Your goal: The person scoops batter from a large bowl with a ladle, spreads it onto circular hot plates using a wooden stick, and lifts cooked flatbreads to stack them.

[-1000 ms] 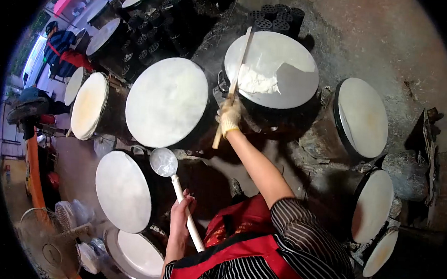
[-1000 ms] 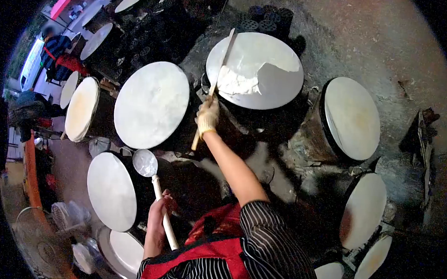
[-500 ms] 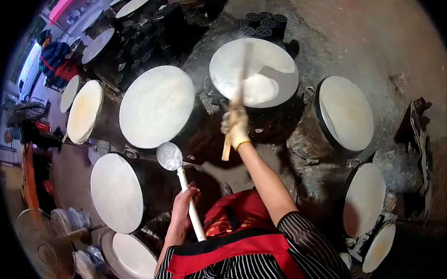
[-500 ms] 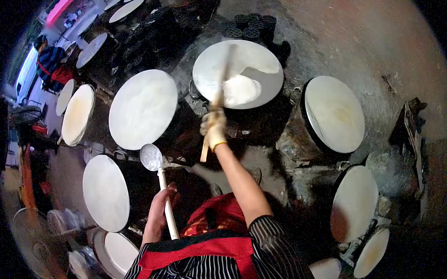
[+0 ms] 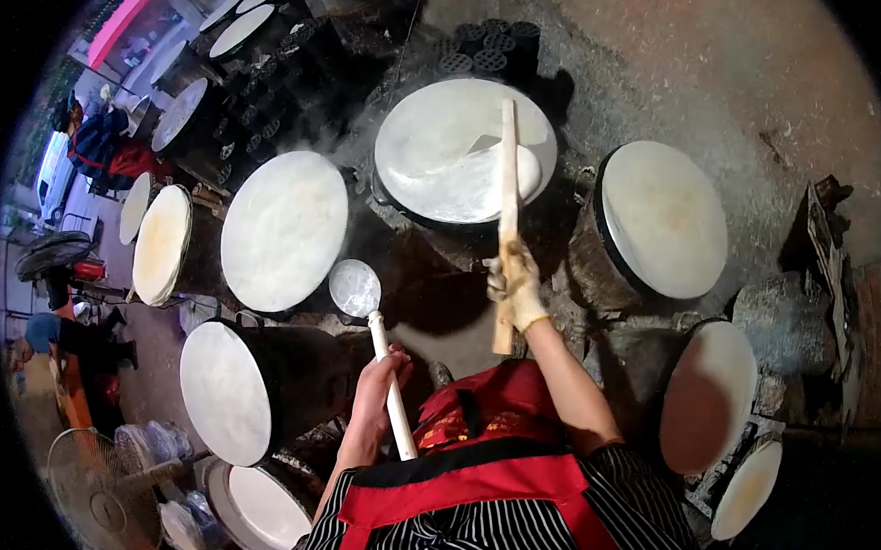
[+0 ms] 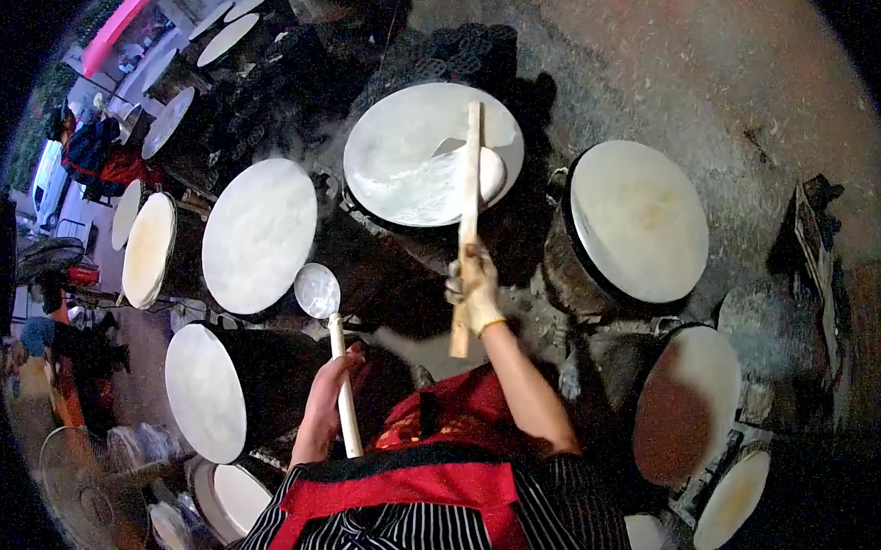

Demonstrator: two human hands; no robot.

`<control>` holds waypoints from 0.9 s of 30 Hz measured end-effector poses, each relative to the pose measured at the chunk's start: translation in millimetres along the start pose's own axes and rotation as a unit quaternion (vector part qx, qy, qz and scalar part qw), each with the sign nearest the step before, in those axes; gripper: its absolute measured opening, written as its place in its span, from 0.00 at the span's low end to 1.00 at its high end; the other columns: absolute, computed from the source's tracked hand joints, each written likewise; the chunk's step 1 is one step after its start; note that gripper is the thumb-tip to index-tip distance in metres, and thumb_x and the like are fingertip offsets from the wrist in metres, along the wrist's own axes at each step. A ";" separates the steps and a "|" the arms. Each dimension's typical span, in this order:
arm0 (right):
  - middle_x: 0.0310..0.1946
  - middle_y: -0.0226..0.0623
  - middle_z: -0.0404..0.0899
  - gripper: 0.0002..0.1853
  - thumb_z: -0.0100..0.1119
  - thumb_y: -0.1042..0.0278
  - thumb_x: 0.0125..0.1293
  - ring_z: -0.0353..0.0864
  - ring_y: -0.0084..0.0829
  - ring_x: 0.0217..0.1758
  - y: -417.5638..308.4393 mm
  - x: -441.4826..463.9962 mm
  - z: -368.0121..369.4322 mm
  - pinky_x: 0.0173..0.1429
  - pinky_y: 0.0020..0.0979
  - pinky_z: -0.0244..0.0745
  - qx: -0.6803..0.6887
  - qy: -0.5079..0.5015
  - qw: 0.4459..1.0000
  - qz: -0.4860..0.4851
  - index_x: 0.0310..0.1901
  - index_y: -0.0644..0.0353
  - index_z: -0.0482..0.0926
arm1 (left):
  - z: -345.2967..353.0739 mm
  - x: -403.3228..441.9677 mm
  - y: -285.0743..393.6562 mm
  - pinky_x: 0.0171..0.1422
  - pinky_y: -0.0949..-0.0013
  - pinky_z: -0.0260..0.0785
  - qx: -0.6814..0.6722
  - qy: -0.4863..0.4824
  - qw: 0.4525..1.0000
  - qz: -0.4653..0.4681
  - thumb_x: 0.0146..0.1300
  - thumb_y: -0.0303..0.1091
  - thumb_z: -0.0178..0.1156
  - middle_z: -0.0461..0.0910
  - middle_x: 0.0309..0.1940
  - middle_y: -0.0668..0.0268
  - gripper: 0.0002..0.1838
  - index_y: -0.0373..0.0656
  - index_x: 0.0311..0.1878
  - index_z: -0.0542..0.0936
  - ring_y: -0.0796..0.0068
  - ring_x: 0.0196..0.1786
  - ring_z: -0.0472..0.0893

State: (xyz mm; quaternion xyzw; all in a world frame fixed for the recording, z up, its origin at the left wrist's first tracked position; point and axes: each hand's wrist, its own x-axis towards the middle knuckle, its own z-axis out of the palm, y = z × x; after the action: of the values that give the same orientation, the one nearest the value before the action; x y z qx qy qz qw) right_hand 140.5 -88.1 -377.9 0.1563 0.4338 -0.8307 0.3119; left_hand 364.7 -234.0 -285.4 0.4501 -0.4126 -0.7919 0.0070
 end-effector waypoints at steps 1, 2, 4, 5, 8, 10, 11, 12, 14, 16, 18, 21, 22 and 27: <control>0.21 0.31 0.74 0.12 0.43 0.47 0.64 0.61 0.25 0.11 -2.2 -1.9 8.2 0.11 0.26 0.54 0.009 -0.027 0.999 0.046 0.41 0.39 0.72 | 11.5 0.7 0.7 0.55 0.73 0.66 0.003 0.002 1.000 0.008 0.58 0.31 0.54 0.69 0.53 0.63 0.15 0.32 0.46 0.72 0.76 0.47 0.72; 0.21 0.31 0.74 0.11 0.45 0.48 0.64 0.62 0.25 0.10 -5.2 -1.7 10.1 0.11 0.25 0.54 0.019 -0.056 0.994 0.091 0.41 0.39 0.72 | 23.4 2.3 2.9 0.54 0.73 0.67 0.006 0.004 1.000 0.017 0.58 0.31 0.54 0.70 0.50 0.63 0.14 0.32 0.45 0.72 0.76 0.46 0.72; 0.17 0.28 0.71 0.12 0.51 0.54 0.64 0.60 0.23 0.09 -11.0 -2.6 -16.4 0.10 0.24 0.53 -0.154 -0.126 0.969 0.144 0.48 0.39 0.70 | 45.9 4.9 5.9 0.49 0.76 0.67 -0.001 0.001 1.000 0.009 0.59 0.32 0.55 0.73 0.37 0.67 0.12 0.36 0.44 0.73 0.79 0.40 0.73; 0.18 0.28 0.71 0.15 0.52 0.54 0.63 0.60 0.22 0.09 -21.4 -3.5 -38.2 0.11 0.24 0.53 -0.170 -0.125 0.965 0.155 0.51 0.38 0.69 | 56.2 7.1 6.4 0.48 0.76 0.67 -0.003 0.009 1.000 0.012 0.59 0.31 0.55 0.73 0.35 0.68 0.12 0.37 0.44 0.73 0.79 0.39 0.73; 0.20 0.27 0.71 0.21 0.54 0.51 0.62 0.57 0.20 0.10 -65.0 4.8 -95.9 0.12 0.22 0.51 -0.259 -0.070 0.955 0.128 0.57 0.37 0.66 | 77.2 12.9 3.8 0.47 0.77 0.67 -0.013 0.003 1.000 0.021 0.59 0.31 0.54 0.73 0.34 0.70 0.11 0.39 0.45 0.73 0.80 0.38 0.73; 0.21 0.27 0.70 0.23 0.54 0.51 0.62 0.54 0.20 0.11 -96.0 16.3 -120.7 0.14 0.22 0.49 -0.180 -0.139 0.965 0.129 0.59 0.37 0.64 | 87.4 15.6 -1.2 0.47 0.78 0.67 0.010 0.014 1.000 0.020 0.59 0.31 0.54 0.73 0.34 0.70 0.11 0.40 0.45 0.73 0.80 0.38 0.73; 0.20 0.27 0.70 0.20 0.53 0.50 0.62 0.53 0.21 0.11 -111.1 27.7 -124.0 0.14 0.23 0.47 -0.187 -0.154 0.962 0.128 0.56 0.37 0.66 | 94.6 15.4 -4.1 0.46 0.78 0.68 -0.005 0.022 1.000 0.018 0.60 0.32 0.54 0.74 0.34 0.69 0.10 0.41 0.44 0.73 0.81 0.38 0.73; 0.20 0.27 0.70 0.22 0.55 0.48 0.60 0.54 0.21 0.11 -125.2 38.5 -123.8 0.14 0.23 0.48 -0.178 -0.157 0.961 0.140 0.55 0.37 0.67 | 100.5 14.9 -4.9 0.45 0.78 0.68 -0.003 0.031 0.999 0.010 0.60 0.32 0.54 0.73 0.34 0.70 0.10 0.41 0.44 0.73 0.81 0.37 0.73; 0.19 0.27 0.70 0.24 0.57 0.45 0.58 0.56 0.21 0.11 -146.4 65.8 -119.3 0.14 0.22 0.48 -0.173 -0.130 0.959 0.182 0.55 0.37 0.67 | 111.6 10.4 -5.0 0.43 0.78 0.68 0.000 0.051 0.999 -0.008 0.60 0.32 0.55 0.73 0.33 0.70 0.10 0.41 0.44 0.73 0.80 0.36 0.73; 0.18 0.29 0.71 0.16 0.56 0.53 0.60 0.54 0.21 0.07 -163.9 82.3 -101.0 0.10 0.24 0.48 -0.140 -0.128 0.965 0.179 0.49 0.41 0.70 | 124.7 0.3 -1.2 0.40 0.78 0.69 0.007 0.056 0.998 -0.004 0.59 0.32 0.56 0.72 0.30 0.71 0.11 0.40 0.44 0.73 0.80 0.33 0.73; 0.15 0.29 0.67 0.08 0.51 0.56 0.64 0.58 0.23 0.09 -157.2 96.3 -82.5 0.11 0.24 0.52 -0.116 -0.090 0.983 0.113 0.43 0.43 0.71 | 135.4 -1.6 2.7 0.36 0.78 0.68 -0.002 0.061 0.998 0.001 0.60 0.32 0.56 0.71 0.27 0.71 0.10 0.40 0.43 0.72 0.81 0.29 0.72; 0.15 0.27 0.64 0.12 0.46 0.57 0.68 0.59 0.21 0.11 -134.9 79.7 -35.0 0.12 0.24 0.53 -0.257 -0.071 0.961 0.079 0.51 0.44 0.71 | 139.2 2.9 4.3 0.27 0.79 0.64 -0.040 0.048 0.998 0.021 0.61 0.32 0.56 0.69 0.22 0.71 0.08 0.42 0.40 0.71 0.82 0.22 0.69; 0.15 0.27 0.63 0.15 0.45 0.58 0.68 0.59 0.20 0.11 -130.8 77.8 -28.9 0.13 0.24 0.54 -0.358 -0.085 0.924 0.106 0.55 0.44 0.70 | 132.7 7.7 1.8 0.23 0.80 0.62 -0.054 0.031 0.997 0.037 0.62 0.32 0.56 0.69 0.21 0.71 0.06 0.43 0.38 0.70 0.82 0.19 0.67; 0.16 0.19 0.67 0.13 0.48 0.57 0.66 0.57 0.15 0.09 -121.7 61.7 -67.1 0.10 0.19 0.51 -0.122 -0.045 0.990 -0.058 0.49 0.47 0.74 | 133.4 2.5 16.0 0.14 0.85 0.49 -0.012 0.014 0.999 0.029 0.65 0.34 0.53 0.70 0.22 0.72 0.08 0.42 0.43 0.70 0.88 0.16 0.62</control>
State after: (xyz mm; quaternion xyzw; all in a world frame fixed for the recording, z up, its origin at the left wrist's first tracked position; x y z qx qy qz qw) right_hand 13.6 -4.5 -373.3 0.0535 0.5261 -0.7944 0.2990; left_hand 261.6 -159.2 -242.7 0.4490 -0.4158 -0.7899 0.0408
